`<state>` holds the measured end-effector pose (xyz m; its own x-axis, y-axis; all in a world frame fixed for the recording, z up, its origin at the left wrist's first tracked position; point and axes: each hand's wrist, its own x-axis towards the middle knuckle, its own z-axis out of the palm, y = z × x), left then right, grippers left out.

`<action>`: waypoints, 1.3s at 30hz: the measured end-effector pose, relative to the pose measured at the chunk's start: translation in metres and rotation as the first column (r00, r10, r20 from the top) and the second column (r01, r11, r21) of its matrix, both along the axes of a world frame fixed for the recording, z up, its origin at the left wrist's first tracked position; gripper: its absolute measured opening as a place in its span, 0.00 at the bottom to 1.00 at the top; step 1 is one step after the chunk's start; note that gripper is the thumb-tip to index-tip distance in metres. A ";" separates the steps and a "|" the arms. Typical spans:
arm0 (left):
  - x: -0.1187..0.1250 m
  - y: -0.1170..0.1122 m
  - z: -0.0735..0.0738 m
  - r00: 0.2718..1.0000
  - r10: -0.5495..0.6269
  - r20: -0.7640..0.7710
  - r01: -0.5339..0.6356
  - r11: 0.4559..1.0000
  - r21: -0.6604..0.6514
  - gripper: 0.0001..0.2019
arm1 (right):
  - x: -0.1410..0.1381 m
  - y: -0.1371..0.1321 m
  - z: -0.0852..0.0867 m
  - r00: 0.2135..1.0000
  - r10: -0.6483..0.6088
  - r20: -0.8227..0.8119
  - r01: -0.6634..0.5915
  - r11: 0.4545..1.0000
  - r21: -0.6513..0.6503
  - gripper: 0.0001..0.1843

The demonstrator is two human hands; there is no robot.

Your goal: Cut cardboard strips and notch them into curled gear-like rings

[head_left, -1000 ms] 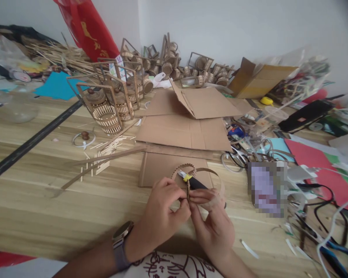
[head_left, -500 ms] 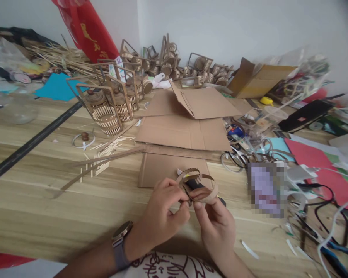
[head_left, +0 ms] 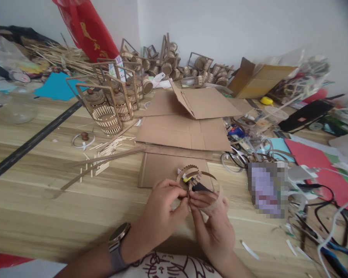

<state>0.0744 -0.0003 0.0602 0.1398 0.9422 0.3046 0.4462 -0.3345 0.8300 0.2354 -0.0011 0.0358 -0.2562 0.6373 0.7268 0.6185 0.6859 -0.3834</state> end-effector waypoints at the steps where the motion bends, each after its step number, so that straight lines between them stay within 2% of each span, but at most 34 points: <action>1: 0.000 0.000 -0.001 1.000 0.016 0.004 -0.016 1.000 -0.027 0.07 | 0.000 0.000 0.001 1.000 -0.001 0.022 0.001 1.000 0.023 0.11; 4: 0.000 -0.001 -0.002 0.998 0.055 -0.012 -0.056 0.997 -0.050 0.06 | -0.002 0.000 0.003 0.998 0.004 0.062 -0.007 0.999 0.050 0.11; 9: -0.001 -0.002 -0.001 0.997 0.073 -0.015 -0.074 0.997 -0.033 0.07 | -0.004 0.000 0.004 0.999 0.017 0.029 -0.018 1.000 0.022 0.11; 15: -0.001 -0.002 0.000 0.998 0.063 -0.017 -0.063 0.998 0.004 0.08 | -0.005 -0.001 0.002 1.000 0.015 -0.027 -0.017 0.998 -0.059 0.09; 20: -0.001 -0.001 0.001 0.999 0.035 -0.039 -0.034 0.999 0.019 0.08 | -0.004 -0.001 -0.003 0.989 -0.042 -0.144 0.018 0.986 -0.164 0.07; 24: 0.000 0.000 0.002 0.998 0.015 -0.055 -0.016 1.000 -0.019 0.06 | -0.002 -0.001 -0.004 0.993 -0.015 -0.114 0.002 0.994 -0.113 0.08; 28: 0.000 0.000 0.000 0.998 0.006 -0.056 -0.006 1.000 0.007 0.07 | -0.001 0.000 -0.001 0.997 0.004 -0.072 -0.009 0.998 -0.060 0.09; 34: -0.002 0.000 -0.001 0.999 0.041 -0.024 -0.041 0.999 -0.003 0.07 | -0.001 0.003 0.004 0.997 -0.014 0.070 0.012 1.000 0.028 0.12; 39: -0.002 0.000 0.000 1.000 0.028 0.003 -0.028 1.000 -0.007 0.07 | -0.002 0.002 0.007 0.998 -0.016 0.055 0.015 1.000 0.016 0.13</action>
